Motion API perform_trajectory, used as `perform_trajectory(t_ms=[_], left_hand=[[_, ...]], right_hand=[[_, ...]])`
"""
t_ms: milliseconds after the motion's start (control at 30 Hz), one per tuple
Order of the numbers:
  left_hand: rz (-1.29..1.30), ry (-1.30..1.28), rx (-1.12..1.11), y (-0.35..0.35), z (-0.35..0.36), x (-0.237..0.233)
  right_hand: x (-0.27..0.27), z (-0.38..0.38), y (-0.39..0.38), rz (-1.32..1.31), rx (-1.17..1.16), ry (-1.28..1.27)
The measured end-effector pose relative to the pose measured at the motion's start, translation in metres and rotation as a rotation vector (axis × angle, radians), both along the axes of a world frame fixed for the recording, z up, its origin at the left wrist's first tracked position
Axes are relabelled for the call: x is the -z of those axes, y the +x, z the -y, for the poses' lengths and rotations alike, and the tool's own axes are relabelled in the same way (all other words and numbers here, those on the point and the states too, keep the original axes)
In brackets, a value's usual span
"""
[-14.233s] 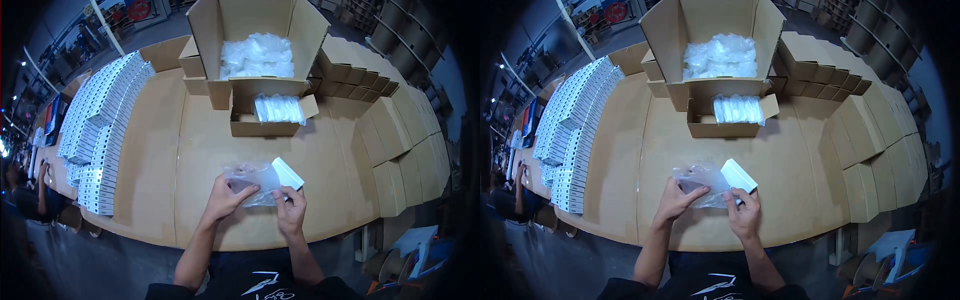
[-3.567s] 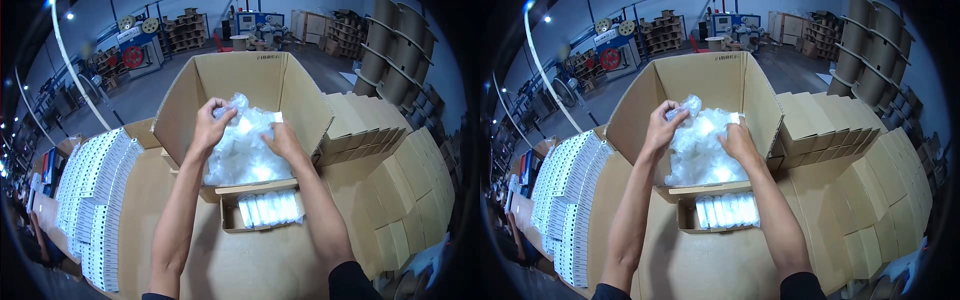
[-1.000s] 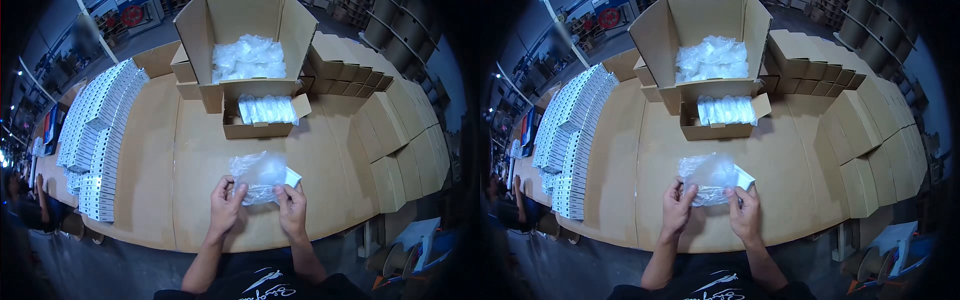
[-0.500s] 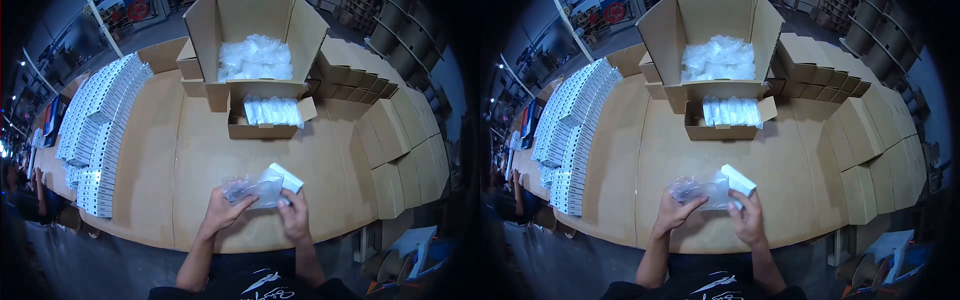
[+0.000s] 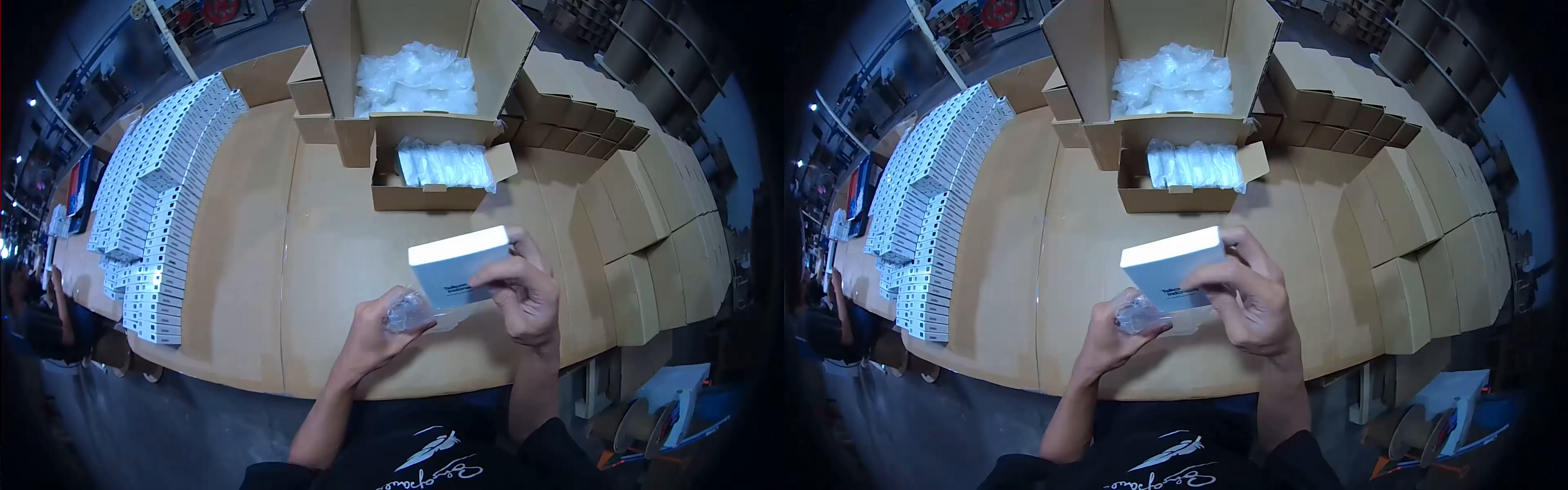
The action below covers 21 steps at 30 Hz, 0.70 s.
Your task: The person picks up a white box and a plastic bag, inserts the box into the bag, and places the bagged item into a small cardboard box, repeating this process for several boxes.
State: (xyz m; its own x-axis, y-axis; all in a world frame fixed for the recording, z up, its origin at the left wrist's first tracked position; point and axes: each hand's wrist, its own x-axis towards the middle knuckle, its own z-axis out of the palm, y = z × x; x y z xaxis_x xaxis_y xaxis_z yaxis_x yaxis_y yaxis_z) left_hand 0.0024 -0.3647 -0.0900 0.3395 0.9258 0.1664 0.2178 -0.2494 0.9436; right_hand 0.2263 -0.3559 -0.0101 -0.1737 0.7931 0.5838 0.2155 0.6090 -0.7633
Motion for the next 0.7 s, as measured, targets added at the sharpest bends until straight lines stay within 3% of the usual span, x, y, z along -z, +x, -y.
perform_trajectory(t_ms=[267,700], left_hand=[[0.036,-0.043,-0.047,0.000,0.002,0.015],[0.091,-0.184,-0.043,-0.001,0.001,0.015]], right_hand=[[0.004,-0.011,-0.010,0.091,-0.172,-0.115],[0.027,-0.006,-0.023,-0.189,-0.009,-0.231]])
